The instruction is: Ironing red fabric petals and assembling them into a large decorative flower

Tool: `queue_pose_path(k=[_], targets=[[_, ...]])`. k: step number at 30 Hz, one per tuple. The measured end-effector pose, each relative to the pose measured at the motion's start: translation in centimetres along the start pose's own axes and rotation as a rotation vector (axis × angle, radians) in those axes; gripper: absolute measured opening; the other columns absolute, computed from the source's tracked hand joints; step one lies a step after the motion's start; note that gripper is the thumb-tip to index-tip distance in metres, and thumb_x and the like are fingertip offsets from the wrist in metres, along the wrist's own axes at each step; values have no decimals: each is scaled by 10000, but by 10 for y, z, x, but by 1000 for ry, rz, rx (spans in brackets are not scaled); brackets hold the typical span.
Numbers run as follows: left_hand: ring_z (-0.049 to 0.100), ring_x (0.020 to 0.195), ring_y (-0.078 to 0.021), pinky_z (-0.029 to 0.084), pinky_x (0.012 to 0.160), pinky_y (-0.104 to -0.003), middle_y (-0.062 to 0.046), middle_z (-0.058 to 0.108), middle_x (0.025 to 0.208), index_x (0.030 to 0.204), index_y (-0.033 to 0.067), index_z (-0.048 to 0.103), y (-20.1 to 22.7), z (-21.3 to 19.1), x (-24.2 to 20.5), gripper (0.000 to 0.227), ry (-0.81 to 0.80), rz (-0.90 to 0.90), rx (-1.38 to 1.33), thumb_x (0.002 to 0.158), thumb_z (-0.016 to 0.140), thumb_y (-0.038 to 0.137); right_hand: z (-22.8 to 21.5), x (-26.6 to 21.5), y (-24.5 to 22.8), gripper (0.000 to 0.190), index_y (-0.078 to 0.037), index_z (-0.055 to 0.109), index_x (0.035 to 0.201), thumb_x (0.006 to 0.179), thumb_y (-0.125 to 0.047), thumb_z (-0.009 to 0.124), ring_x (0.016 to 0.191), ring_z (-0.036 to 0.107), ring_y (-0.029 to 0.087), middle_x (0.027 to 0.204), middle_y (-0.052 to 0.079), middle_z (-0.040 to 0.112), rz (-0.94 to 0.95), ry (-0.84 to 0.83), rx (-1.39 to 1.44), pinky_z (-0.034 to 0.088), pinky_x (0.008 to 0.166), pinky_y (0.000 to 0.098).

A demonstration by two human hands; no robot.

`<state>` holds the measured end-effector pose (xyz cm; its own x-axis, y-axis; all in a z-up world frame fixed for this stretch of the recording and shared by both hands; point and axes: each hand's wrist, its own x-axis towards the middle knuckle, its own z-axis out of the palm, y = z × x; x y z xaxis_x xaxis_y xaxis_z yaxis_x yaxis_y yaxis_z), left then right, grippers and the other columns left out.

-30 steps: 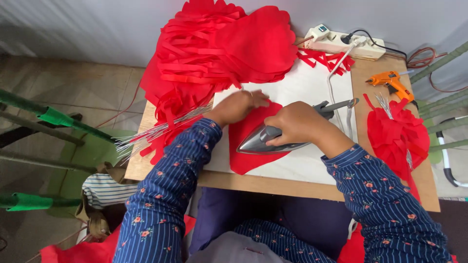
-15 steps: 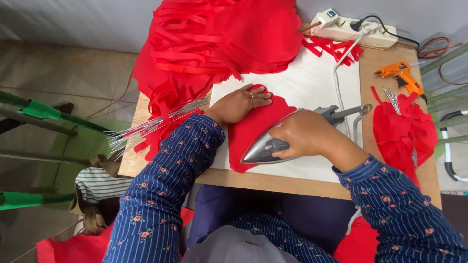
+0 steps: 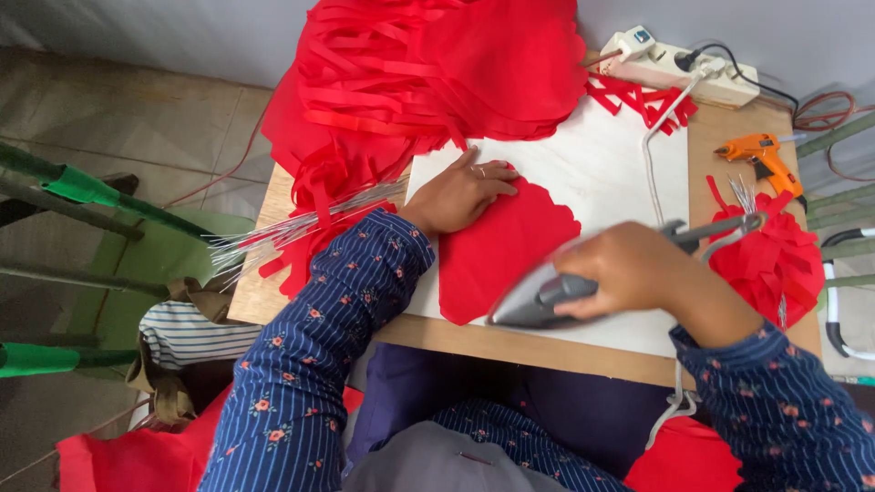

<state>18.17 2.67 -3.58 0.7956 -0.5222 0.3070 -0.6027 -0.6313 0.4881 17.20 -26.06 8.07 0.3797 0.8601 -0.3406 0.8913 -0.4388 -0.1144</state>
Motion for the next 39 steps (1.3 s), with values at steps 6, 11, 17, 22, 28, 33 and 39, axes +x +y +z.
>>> queue_pose_path(k=[6,11,17,22,28,33,39], targets=[[499,1416,-272,109,1244,-582,-87,662,1384,1281,148,715,-11,2,5,318,-24,-60,-149,987,606,92,-4,44,16,511,-373,700,1145,729,-668,727,872,744,289,844,-16,775,-16,101,-135,601,716,468],[511,1401,-295,118,1243,-583,-121,668,1366,1254,111,729,-6,-4,3,309,-25,-45,-153,971,621,52,-17,55,6,392,-325,760,1065,783,-597,746,770,749,241,754,-25,769,-4,51,-67,587,688,395],[545,1365,-333,156,1222,-619,-148,689,1330,1221,79,743,-6,-3,3,287,19,5,-138,956,638,39,-15,46,-1,422,-285,746,1052,815,-630,691,715,740,258,687,12,741,-18,15,-113,575,657,401],[550,1358,-347,164,1211,-639,-154,690,1327,1219,78,743,-7,-2,1,288,36,25,-138,954,634,44,-9,32,-7,447,-287,726,1043,806,-662,671,703,734,274,661,23,724,-21,-10,-116,573,664,413],[551,1362,-332,164,1218,-628,-136,693,1328,1221,89,746,-3,-4,2,295,36,5,-119,952,634,44,-5,9,-19,441,-255,730,1071,826,-618,681,720,740,310,708,71,743,4,-45,-44,580,679,428],[570,1341,-344,201,1204,-640,-149,701,1310,1192,77,756,-3,-2,0,283,68,25,-108,937,640,41,7,-8,-16,464,-281,706,1065,792,-656,692,752,741,343,739,83,750,-43,-100,-49,589,682,469],[528,1378,-352,149,1235,-601,-173,684,1326,1234,65,734,1,-7,2,308,18,-51,-223,955,615,5,-28,7,-13,504,-327,727,1031,738,-735,688,804,747,307,747,33,763,17,-22,-106,606,699,465]])
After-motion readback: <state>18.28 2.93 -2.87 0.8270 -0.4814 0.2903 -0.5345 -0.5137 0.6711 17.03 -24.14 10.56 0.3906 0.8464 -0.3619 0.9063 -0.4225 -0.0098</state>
